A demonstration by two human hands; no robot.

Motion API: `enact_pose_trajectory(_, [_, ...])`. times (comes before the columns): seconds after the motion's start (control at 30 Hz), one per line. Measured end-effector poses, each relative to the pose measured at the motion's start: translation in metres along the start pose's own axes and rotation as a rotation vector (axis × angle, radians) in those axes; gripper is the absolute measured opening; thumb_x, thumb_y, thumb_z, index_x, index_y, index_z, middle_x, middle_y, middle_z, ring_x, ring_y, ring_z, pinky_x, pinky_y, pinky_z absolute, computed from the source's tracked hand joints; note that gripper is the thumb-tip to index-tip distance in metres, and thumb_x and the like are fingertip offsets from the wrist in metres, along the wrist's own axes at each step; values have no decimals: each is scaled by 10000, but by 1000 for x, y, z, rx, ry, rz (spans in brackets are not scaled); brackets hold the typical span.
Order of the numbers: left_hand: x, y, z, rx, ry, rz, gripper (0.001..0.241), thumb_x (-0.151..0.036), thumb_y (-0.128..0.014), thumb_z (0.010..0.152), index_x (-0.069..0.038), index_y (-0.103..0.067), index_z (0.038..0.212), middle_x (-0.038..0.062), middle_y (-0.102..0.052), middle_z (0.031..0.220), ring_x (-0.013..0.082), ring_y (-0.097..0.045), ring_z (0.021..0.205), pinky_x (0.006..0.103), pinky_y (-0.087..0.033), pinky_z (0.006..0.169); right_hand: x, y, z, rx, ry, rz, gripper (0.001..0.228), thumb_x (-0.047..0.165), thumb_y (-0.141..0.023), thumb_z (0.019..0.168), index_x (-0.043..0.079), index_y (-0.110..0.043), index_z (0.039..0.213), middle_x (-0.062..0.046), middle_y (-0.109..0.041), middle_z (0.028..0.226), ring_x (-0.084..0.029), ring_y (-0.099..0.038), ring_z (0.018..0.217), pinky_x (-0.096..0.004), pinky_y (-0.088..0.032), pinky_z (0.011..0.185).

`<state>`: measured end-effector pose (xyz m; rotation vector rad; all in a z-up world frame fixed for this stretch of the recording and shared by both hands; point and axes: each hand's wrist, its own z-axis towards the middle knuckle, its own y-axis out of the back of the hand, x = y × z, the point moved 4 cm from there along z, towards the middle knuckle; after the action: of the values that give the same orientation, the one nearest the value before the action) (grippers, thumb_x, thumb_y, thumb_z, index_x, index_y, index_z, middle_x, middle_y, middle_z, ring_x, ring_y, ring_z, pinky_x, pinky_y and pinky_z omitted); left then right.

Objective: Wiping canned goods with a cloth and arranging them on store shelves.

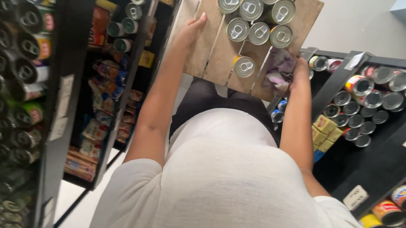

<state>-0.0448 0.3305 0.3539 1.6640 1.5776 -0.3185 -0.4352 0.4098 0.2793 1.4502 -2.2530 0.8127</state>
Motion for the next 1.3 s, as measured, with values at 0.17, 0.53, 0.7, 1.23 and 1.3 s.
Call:
enact_pose_trajectory(0.17, [-23, 62, 8, 44, -7, -42, 687, -571, -701, 806, 4, -552, 1152, 134, -597, 1186, 230, -571, 1115, 334, -477, 975, -16, -68, 4, -39, -48, -31, 520, 418, -678, 935, 14, -645, 1260, -85, -731, 1061, -166, -685, 903, -320, -581, 834])
enact_pose_trajectory(0.53, [-29, 131, 54, 122, -27, -159, 617, -479, -695, 826, 71, -694, 1104, 156, -728, 1084, 212, -684, 997, 314, -544, 916, -28, -149, 16, -40, 17, -9, 555, 364, -680, 932, -11, -594, 1331, -96, -736, 1101, -158, -703, 951, -292, -589, 896])
enact_pose_trajectory(0.7, [-45, 137, 53, 95, -49, -86, 491, -502, -699, 814, -17, -682, 885, 136, -704, 1016, 227, -667, 995, 340, -529, 937, -18, -163, 3, -32, 4, -185, 385, 333, -589, 1008, 16, -663, 1212, -46, -735, 1004, -117, -702, 866, -248, -587, 829])
enact_pose_trajectory(1.23, [-12, 127, 50, -414, -572, 713, 613, -537, -570, 1009, -57, -501, 1384, 161, -498, 1350, 303, -494, 1258, 471, -499, 1038, -37, -149, -5, 6, 205, -245, 589, 433, -656, 969, 3, -538, 1354, -130, -650, 1230, -207, -666, 1077, -329, -541, 948])
enact_pose_trajectory(1.3, [-30, 119, -8, -614, -747, 798, 481, -274, -717, 965, -91, -526, 1366, 96, -480, 1307, 270, -465, 1199, 430, -401, 1046, -39, -140, -8, 19, 224, -229, 434, 394, -622, 968, 76, -582, 1259, -84, -637, 1175, -198, -614, 1070, -323, -485, 960])
